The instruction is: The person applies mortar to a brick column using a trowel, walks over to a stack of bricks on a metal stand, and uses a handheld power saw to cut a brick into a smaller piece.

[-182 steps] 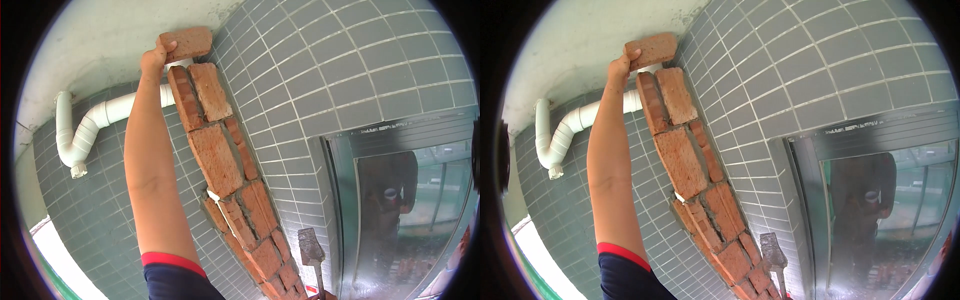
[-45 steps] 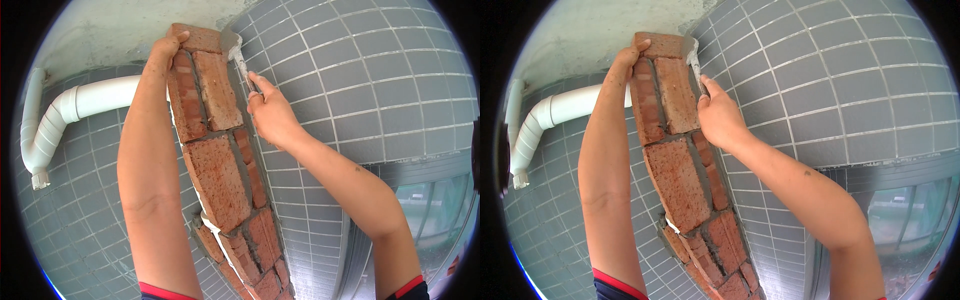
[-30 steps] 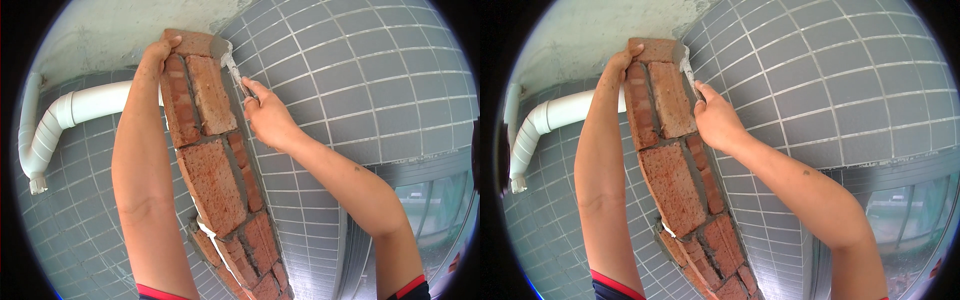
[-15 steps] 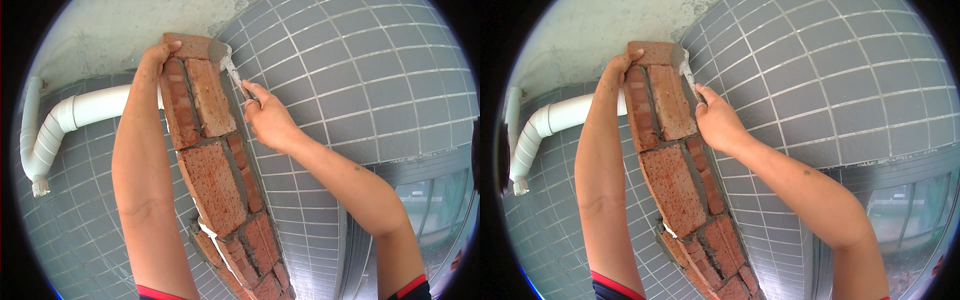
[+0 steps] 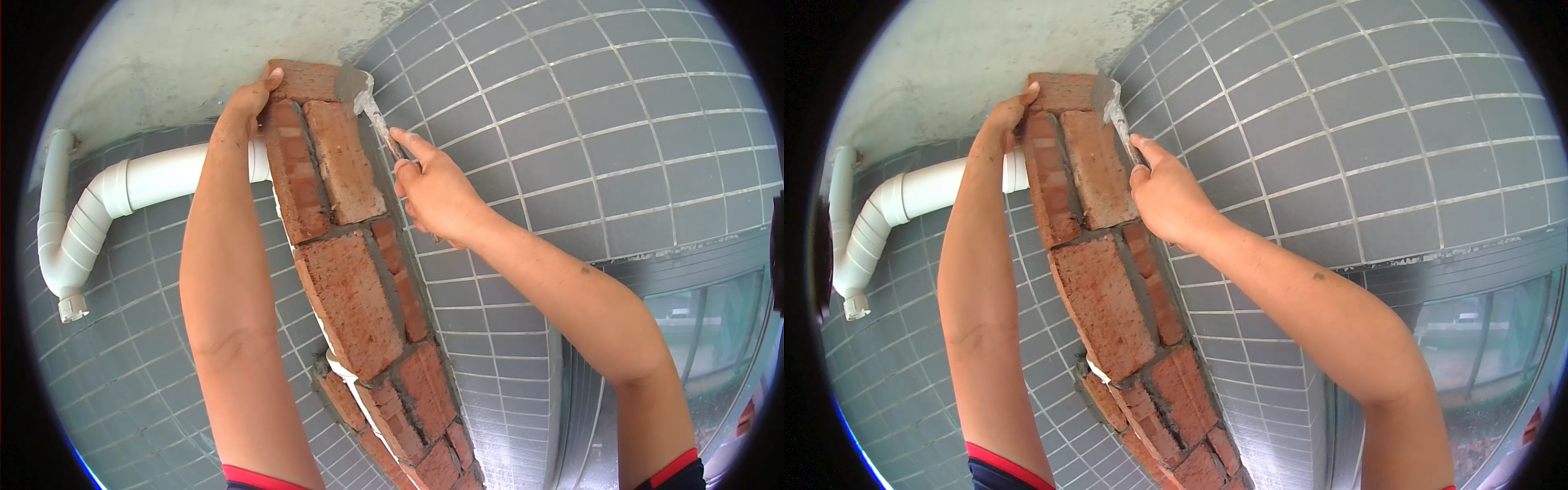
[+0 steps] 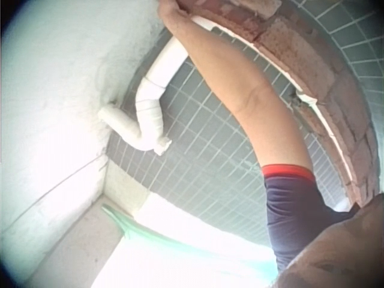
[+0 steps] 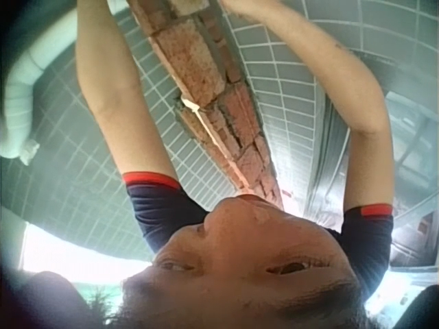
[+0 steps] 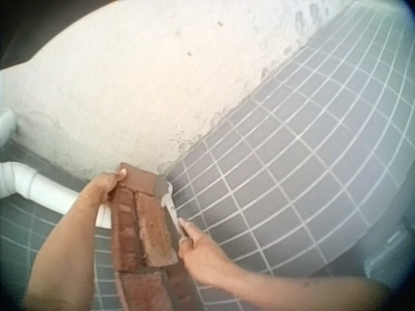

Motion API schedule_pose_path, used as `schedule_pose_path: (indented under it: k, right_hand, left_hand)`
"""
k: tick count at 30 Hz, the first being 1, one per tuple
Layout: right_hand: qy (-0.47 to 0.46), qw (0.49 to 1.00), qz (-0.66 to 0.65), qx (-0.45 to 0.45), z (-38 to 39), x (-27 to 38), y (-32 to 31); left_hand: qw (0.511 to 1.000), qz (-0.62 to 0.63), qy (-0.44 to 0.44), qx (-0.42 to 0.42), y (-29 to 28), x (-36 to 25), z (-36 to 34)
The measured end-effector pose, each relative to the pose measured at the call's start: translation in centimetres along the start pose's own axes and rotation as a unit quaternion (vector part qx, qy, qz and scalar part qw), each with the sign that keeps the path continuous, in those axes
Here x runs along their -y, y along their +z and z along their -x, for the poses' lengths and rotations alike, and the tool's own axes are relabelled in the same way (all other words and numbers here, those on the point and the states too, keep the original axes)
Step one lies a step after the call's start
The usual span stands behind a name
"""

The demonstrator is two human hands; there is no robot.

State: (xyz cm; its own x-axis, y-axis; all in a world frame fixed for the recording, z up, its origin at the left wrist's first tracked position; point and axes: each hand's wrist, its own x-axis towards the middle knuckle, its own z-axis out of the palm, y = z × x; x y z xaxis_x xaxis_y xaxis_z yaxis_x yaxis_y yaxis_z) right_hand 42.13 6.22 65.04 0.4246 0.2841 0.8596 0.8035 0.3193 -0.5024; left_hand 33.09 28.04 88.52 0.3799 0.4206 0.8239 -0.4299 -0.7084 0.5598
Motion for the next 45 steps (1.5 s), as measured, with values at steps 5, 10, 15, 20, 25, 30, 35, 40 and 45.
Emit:
schedule_pose_path:
  k: [5,10,15,20,25,30,35,40,45]
  right_hand:
    - [0.003,1.0,-0.02,0.006,0.2,0.3,0.1]
    - [0.011,0.998,-0.054,-0.012,0.3,0.3,0.1]
    - [0.067,0.984,-0.16,0.038,0.4,0.6,-0.1]
    - [0.065,0.983,-0.168,0.028,0.1,0.7,0.2]
    - [0.065,0.986,-0.156,0.015,0.1,0.9,0.0]
    - [0.062,0.988,-0.142,0.027,-0.2,0.8,-0.5]
    - [0.07,0.984,-0.161,0.017,0.6,1.0,-0.6]
    - [0.084,0.983,-0.163,0.021,3.0,1.5,-1.1]
    - [0.107,0.977,-0.184,0.021,6.3,1.9,-2.6]
  left_hand:
    - [0.999,0.012,0.029,-0.007,-0.7,0.1,0.3]
    - [0.998,-0.025,0.036,-0.036,-0.4,0.1,2.6]
    - [0.998,-0.003,0.058,-0.016,-0.6,0.5,2.7]
    - [0.996,-0.024,0.073,-0.042,-1.1,0.6,1.7]
    - [0.995,-0.03,0.065,-0.072,-0.3,0.3,2.9]
    - [0.995,-0.024,0.079,-0.062,-0.3,-0.2,3.6]
    - [0.996,-0.028,0.064,-0.062,0.1,-0.5,3.7]
    - [0.997,-0.02,0.063,-0.048,-0.2,-0.1,2.2]
    - [0.996,-0.043,0.068,-0.041,-0.1,-0.4,0.4]
